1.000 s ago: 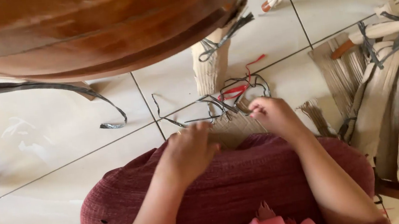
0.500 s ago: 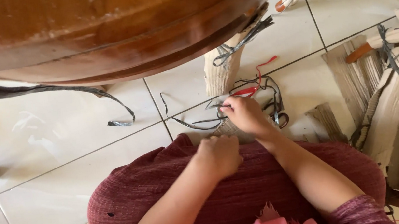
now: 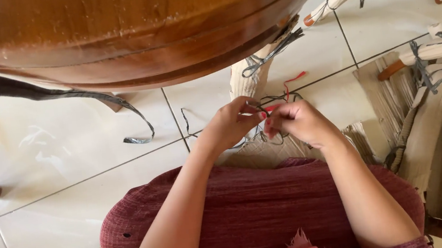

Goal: Wrapping a wooden chair leg with protective cardboard and securing it with ribbon and string

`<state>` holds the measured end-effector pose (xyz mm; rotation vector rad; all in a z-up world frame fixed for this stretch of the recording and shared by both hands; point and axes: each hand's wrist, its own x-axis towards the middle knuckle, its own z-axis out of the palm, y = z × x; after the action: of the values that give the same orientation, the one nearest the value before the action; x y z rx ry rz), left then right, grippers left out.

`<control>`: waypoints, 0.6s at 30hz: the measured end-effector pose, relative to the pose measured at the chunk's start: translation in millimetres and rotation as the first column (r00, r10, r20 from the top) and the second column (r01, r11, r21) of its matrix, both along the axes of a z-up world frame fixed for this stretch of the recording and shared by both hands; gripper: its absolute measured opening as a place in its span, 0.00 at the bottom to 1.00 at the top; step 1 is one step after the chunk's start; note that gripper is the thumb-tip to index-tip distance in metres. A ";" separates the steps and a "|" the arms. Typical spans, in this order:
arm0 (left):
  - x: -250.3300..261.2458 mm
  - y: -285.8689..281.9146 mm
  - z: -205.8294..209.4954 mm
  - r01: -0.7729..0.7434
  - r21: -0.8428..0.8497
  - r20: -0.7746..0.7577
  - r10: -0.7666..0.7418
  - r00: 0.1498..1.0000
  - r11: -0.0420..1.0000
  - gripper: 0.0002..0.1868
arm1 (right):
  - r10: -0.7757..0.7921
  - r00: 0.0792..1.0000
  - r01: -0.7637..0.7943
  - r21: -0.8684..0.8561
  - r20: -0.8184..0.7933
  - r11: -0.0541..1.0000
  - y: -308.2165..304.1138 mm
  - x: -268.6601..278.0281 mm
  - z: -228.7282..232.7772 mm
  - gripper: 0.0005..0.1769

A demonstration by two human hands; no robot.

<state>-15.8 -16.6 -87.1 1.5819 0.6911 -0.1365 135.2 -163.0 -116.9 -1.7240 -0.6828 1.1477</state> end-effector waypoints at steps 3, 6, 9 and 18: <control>4.4 0.8 -32.6 -0.033 0.161 0.064 0.023 0.998 0.986 0.14 | 0.000 0.988 0.000 0.003 -0.153 1.000 -10.9 13.3 -5.6 0.04; -2.0 9.0 -40.0 0.075 0.272 -0.105 -0.048 0.993 0.959 0.13 | -0.145 0.918 0.172 0.039 -0.368 0.984 -17.0 36.3 -8.1 0.06; 0.8 13.0 -59.6 0.157 0.440 -0.303 -0.018 0.953 0.884 0.10 | -0.262 0.892 0.270 -0.030 -0.369 0.962 -16.3 53.6 -0.7 0.11; 22.3 16.6 -29.8 -0.484 0.309 0.229 0.429 0.874 0.819 0.35 | -0.523 0.506 0.329 0.407 0.686 0.852 24.7 39.3 -2.6 0.05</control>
<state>6.4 0.0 -116.9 1.6986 1.0005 0.4914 174.5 -138.3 -119.5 -2.0101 -0.7759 -0.1128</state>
